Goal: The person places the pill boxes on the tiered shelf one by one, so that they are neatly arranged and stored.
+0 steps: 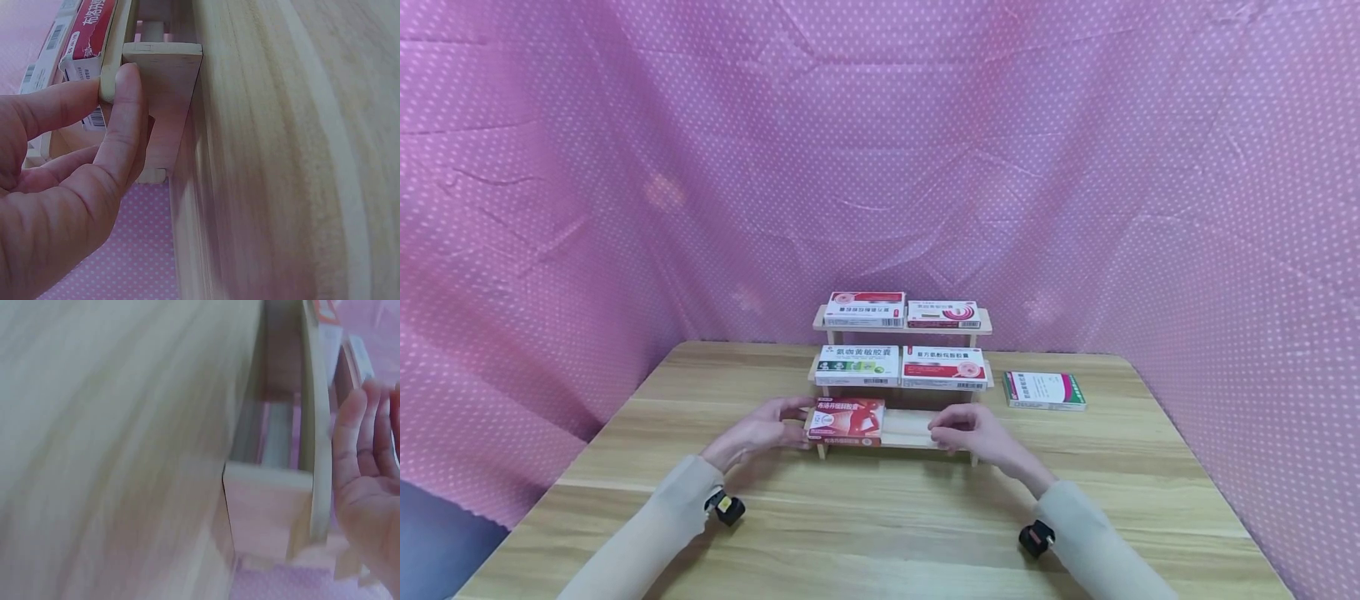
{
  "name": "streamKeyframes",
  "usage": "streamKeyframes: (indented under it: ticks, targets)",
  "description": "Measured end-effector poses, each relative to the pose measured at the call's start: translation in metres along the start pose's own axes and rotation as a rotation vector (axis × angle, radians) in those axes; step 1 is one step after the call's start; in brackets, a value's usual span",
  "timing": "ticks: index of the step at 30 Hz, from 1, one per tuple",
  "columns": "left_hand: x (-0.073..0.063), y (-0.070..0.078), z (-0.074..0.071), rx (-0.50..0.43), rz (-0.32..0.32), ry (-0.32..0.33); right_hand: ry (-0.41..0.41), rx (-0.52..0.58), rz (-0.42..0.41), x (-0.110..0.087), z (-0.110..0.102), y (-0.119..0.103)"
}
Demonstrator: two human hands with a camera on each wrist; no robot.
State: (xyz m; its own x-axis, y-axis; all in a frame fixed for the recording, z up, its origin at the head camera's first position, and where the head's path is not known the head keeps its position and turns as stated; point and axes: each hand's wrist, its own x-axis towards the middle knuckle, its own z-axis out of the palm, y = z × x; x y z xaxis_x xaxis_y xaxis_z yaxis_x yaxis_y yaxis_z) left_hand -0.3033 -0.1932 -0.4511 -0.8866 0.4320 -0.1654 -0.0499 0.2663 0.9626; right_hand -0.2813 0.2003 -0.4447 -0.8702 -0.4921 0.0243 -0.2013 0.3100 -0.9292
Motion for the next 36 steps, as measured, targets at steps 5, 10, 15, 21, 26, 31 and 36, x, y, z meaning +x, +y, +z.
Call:
streamKeyframes:
  ticks: [5, 10, 15, 21, 26, 31, 36]
  targets:
    - [0.0, -0.001, 0.001, 0.012, 0.004, -0.001, -0.021, 0.05, -0.035, -0.009, -0.016, 0.004]
    - [0.0, -0.001, 0.001, 0.012, -0.003, 0.003, 0.004, 0.068, -0.037, -0.014, -0.032, 0.01]
    - [0.0, 0.0, 0.001, 0.013, -0.01, 0.006, 0.021, 0.052, -0.009, -0.022, -0.047, 0.016]
    - [0.001, 0.0, 0.001, 0.007, -0.012, -0.007, 0.07, 0.017, 0.036, -0.029, -0.066, 0.026]
    - [0.0, 0.001, 0.0, 0.011, -0.013, -0.001, 0.057, -0.04, 0.053, -0.031, -0.077, 0.034]
    - [0.0, 0.001, -0.001, 0.013, -0.004, -0.005, 0.073, -0.062, 0.07, -0.032, -0.088, 0.039]
    - [0.001, 0.001, -0.002, 0.014, -0.002, -0.011, 0.146, -0.123, 0.076, -0.03, -0.102, 0.046]
